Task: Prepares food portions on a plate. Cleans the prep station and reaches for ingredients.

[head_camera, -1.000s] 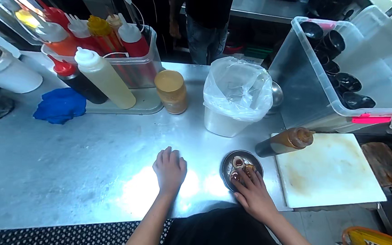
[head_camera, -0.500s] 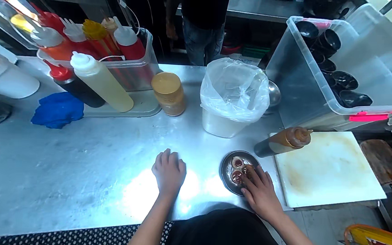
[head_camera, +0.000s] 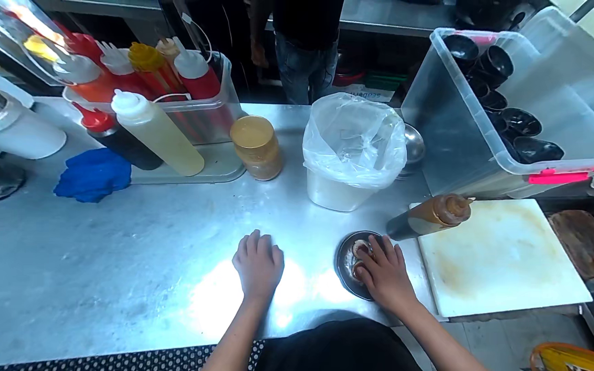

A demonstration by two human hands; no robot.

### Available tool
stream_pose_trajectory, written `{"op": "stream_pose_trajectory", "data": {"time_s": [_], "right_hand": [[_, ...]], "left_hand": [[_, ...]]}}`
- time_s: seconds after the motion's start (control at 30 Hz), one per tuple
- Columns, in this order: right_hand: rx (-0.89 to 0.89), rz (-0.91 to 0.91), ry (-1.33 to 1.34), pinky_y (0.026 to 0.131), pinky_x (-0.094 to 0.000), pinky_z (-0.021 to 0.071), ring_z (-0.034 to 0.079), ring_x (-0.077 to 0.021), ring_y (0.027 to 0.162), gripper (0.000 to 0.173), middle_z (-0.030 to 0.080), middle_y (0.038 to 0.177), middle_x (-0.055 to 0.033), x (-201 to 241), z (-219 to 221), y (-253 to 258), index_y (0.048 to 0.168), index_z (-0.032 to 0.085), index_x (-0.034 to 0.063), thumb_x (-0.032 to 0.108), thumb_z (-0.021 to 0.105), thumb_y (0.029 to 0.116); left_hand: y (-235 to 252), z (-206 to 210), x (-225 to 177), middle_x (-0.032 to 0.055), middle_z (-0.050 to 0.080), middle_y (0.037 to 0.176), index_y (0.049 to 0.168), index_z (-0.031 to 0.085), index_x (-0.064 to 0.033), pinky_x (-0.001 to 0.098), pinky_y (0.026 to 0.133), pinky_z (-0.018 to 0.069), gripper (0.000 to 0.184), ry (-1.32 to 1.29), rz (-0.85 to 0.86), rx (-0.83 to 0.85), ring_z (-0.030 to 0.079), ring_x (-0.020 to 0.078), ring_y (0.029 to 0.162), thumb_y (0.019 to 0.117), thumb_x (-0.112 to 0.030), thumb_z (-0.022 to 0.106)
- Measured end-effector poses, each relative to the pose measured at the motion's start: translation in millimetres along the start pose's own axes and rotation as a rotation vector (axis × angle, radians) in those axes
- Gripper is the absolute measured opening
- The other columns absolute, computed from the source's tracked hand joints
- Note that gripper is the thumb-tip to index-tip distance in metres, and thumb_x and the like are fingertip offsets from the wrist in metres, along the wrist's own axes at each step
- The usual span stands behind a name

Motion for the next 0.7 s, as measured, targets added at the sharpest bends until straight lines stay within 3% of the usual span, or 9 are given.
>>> {"op": "stream_pose_trajectory", "data": {"time_s": [0.27,0.4,0.53,0.7], "right_hand": [[-0.085,0.019,-0.028,0.12,-0.0704,0.0202,0.026,-0.0435,0.153,0.054,0.038,0.164,-0.0085,-14,1,-3,0.143,0.062,0.0322,0.058,0.031,0.1059],[-0.039,-0.035,0.007,0.121,-0.0692,0.0192,0.025,-0.0413,0.154,0.052,0.041,0.163,-0.0069,-3,1,-4,0.144,0.059,0.0371,0.059,0.031,0.1055],[-0.047,0.004,-0.023,0.122,-0.0682,0.0182,0.021,-0.0403,0.155,0.052,0.036,0.166,-0.0065,-7,1,15,0.144,0.06,0.0339,0.056,0.033,0.1057],[-0.057,-0.034,-0.015,0.121,-0.0693,0.0193,0.025,-0.0427,0.154,0.052,0.039,0.164,-0.0078,-8,0,-7,0.142,0.062,0.0342,0.057,0.032,0.1058]], "left_hand": [[0,1,0,0.0035,0.055,0.148,0.12,0.07,-0.0198,0.0576,0.108,0.0347,0.046,0.0,-0.005,0.002,0.043,0.0302,0.141,0.0979,-0.044,0.038],[0,1,0,0.0056,0.055,0.148,0.121,0.07,-0.019,0.0593,0.107,0.0357,0.047,0.004,0.007,0.008,0.044,0.0322,0.141,0.0979,-0.044,0.038],[0,3,1,0.0044,0.054,0.149,0.122,0.069,-0.0197,0.0587,0.107,0.0351,0.048,0.008,0.001,0.008,0.043,0.0307,0.142,0.098,-0.045,0.036],[1,1,1,0.0043,0.054,0.148,0.121,0.07,-0.0197,0.0581,0.107,0.0355,0.048,0.012,0.0,-0.002,0.043,0.0304,0.141,0.0976,-0.045,0.037]]}}
Point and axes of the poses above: each hand's wrist, its own y-axis towards the middle knuckle, its own z-axis out of the palm, x = y × z, the point moved 4 cm from there along y, towards the middle knuckle
